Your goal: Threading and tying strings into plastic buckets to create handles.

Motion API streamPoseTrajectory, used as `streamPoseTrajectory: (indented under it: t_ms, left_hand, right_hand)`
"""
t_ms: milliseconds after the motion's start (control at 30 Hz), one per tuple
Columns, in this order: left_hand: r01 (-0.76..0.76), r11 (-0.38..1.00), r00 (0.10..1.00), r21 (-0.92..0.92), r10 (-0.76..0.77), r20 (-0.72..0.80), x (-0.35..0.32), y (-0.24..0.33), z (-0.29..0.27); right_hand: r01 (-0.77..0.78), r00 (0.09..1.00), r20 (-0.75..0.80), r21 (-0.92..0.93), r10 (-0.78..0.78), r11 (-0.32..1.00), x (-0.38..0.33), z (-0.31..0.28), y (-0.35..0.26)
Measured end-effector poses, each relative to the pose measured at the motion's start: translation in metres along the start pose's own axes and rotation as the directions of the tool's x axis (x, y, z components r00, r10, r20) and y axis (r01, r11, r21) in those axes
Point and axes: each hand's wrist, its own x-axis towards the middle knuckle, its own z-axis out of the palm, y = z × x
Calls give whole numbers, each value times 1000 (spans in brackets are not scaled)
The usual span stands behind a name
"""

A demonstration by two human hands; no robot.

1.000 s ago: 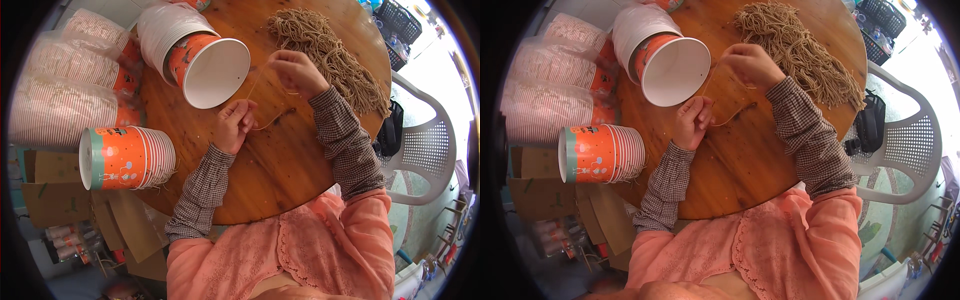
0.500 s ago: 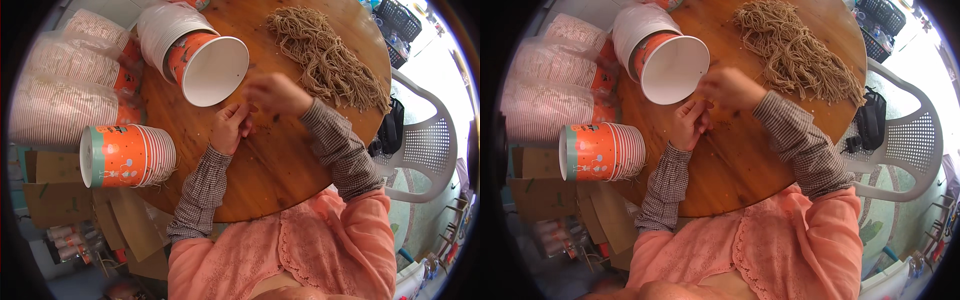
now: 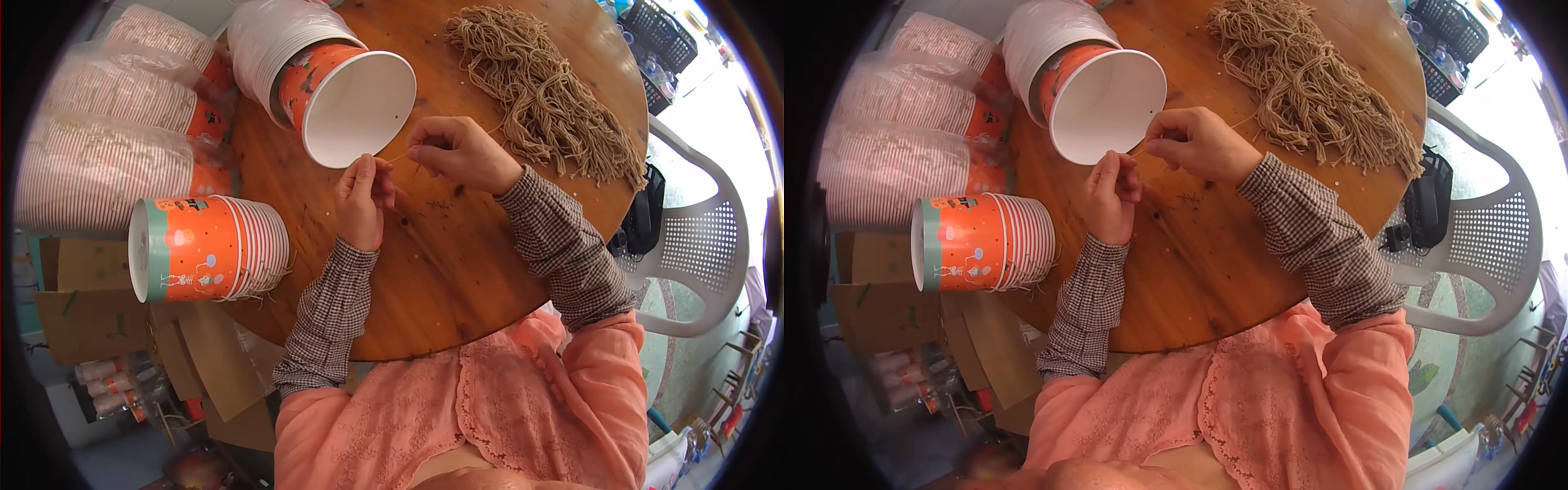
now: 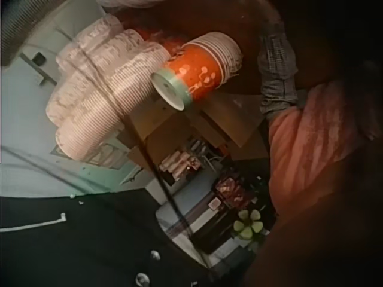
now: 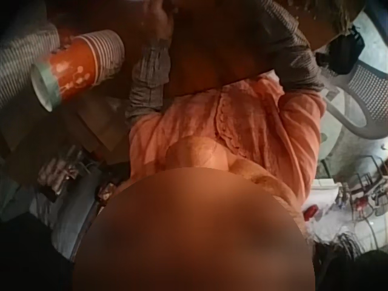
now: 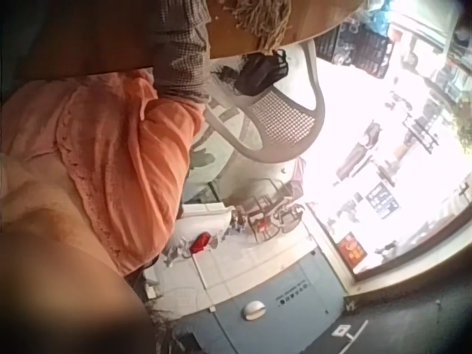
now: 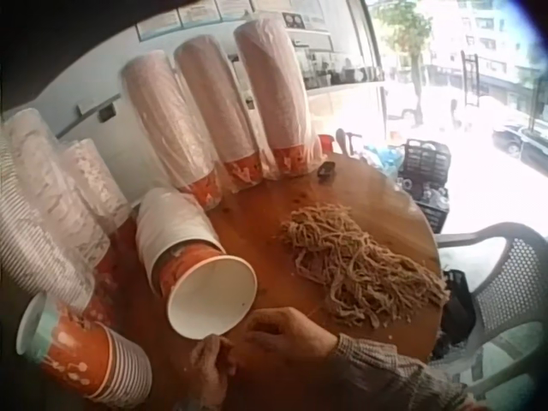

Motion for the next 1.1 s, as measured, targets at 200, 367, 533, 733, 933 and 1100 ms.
streamPoseTrajectory:
  t_ms: [200, 367, 533, 733, 933, 1100]
  left_hand:
    - [99, 993, 995, -56, -98, 15, -2, 2, 1]
    - [79, 996, 996, 50, -81, 23, -6, 3, 5]
    - [-94, 961, 995, 261, 85, 47, -8, -2, 5]
    - [-297, 765, 952, 571, 283, 116, -9, -6, 6]
    - [-290, 740, 954, 607, 275, 119, -6, -4, 4]
    - [-308, 731, 947, 609, 298, 122, -4, -7, 0]
  right_hand:
    - [8, 1000, 20, -2, -8, 1000, -3, -1, -7]
    - [-4, 1000, 27, -13, 4, 1000, -6, 0, -7]
    - [-45, 998, 39, -55, 47, 998, -4, -1, -3]
    - [-67, 993, 102, 34, 64, 997, -7, 10, -6]
    - [-51, 997, 50, -13, 52, 999, -2, 11, 11]
    - [-68, 998, 5, -39, 68, 997, -4, 11, -1]
